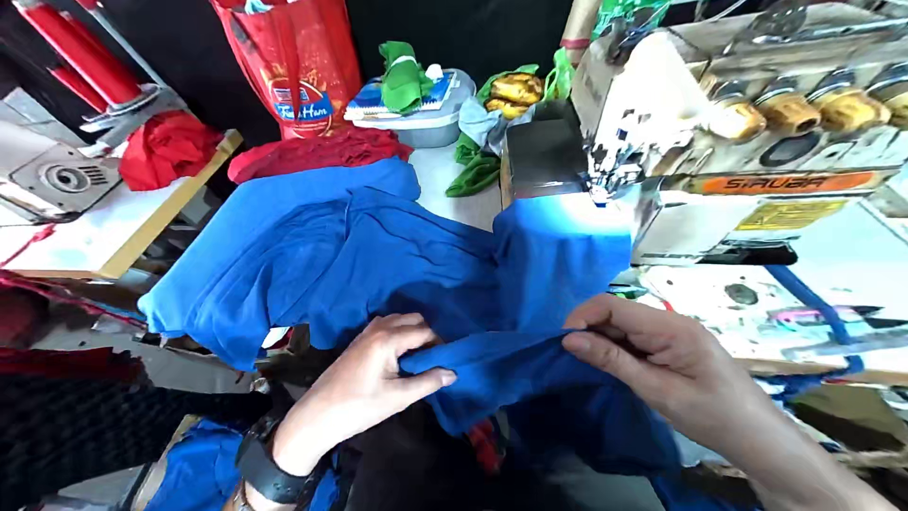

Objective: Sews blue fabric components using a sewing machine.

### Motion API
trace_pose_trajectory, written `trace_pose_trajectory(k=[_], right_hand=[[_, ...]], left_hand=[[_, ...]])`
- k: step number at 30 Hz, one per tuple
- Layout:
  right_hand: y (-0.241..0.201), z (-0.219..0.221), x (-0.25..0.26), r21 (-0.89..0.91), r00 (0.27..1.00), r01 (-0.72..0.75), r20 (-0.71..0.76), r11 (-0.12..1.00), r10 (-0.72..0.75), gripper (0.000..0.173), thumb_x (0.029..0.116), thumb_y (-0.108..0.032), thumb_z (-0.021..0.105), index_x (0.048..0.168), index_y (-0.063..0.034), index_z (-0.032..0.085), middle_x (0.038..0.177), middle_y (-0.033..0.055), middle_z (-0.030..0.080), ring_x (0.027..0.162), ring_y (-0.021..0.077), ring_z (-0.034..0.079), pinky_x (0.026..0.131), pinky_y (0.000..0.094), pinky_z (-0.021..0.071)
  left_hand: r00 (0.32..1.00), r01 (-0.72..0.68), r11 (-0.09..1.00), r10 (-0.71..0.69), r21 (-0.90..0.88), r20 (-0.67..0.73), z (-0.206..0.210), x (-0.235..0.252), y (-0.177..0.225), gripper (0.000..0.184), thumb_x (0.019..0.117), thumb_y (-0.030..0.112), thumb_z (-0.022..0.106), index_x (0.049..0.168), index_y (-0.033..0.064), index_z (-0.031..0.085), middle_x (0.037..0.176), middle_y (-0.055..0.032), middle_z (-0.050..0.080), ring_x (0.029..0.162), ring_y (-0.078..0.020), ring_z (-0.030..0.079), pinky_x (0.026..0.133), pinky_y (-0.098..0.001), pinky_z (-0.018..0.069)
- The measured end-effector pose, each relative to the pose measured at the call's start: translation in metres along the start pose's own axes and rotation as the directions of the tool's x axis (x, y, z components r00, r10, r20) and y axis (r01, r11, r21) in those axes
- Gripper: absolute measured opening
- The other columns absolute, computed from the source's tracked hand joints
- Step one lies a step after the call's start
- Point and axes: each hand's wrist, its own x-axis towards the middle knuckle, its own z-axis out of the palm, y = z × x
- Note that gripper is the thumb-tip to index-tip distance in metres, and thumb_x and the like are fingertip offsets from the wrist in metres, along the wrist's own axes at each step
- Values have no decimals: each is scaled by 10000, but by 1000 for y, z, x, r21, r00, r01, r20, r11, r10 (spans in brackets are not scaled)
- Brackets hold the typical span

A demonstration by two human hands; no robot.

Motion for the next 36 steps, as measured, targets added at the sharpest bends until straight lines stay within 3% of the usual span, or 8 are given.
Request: trace_pose_trajectory(k=[5,10,14,22,29,32,34,36], right_hand=[[15,7,-20,163,948,-112,314,980,56,228,993,-352,641,1013,-131,694,853,-81,677,757,-70,612,668,117,523],[7,33,-17,417,946,-235,307,878,107,451,852,-435,793,1215,-192,685,1104,-115,716,1041,-31,659,909,198,574],[8,51,-14,473,976,-183,-15,862,216,119,886,-271,781,966,-199,729,879,-101,705,826,-15,666,760,151,568],[-1,34,-18,778,814,-302,-91,551,574,197,867,18,614,933,-148,696,875,-8,719,789,53,681,725,224,586],[35,0,-31,613,934,-156,-162,774,317,300,858,-149,763,1147,-219,718,986,-40,711,892,40,686,779,211,597],[27,-11,-32,178,984,-121,-110,976,142,537,858,-330,757,1345,-189,578,1185,-44,643,1102,58,630,931,258,564],[6,-10,-26,119,999,-22,-23,993,25,654,855,-364,755,1394,-77,520,1346,56,598,1258,110,571,1051,333,499],[-6,3,-22,173,999,24,30,985,-30,657,891,-388,756,1416,-79,508,1272,53,647,1165,78,620,975,278,544]], left_hand=[[932,79,666,-314,-742,-183,26,-13,12,163,932,177,726,1067,247,783,1002,72,756,923,-29,706,840,-252,601],[974,-100,906,4,-410,-227,50,16,36,194,917,90,733,1111,71,728,963,30,706,877,-24,670,786,-195,587],[977,8,869,-113,-495,-182,59,24,40,241,916,112,748,1105,100,598,878,38,681,780,-29,670,708,-190,580],[985,129,857,-170,-500,-39,79,-13,2,162,1002,117,611,1062,18,725,969,25,722,890,27,657,808,-169,555],[970,86,853,-190,-514,-153,47,-3,19,226,1080,203,479,1007,176,691,877,166,662,825,109,593,752,-110,495],[992,-43,970,14,-239,-122,35,12,35,290,1092,215,468,994,27,666,824,34,649,787,101,561,734,-80,458],[996,-80,994,78,-69,-31,33,24,59,339,1081,175,486,999,-73,703,879,-133,707,822,-51,634,803,-179,505],[989,-143,988,140,64,42,37,33,70,341,1078,205,502,989,-39,723,909,-161,735,837,-167,702,796,-287,557]])
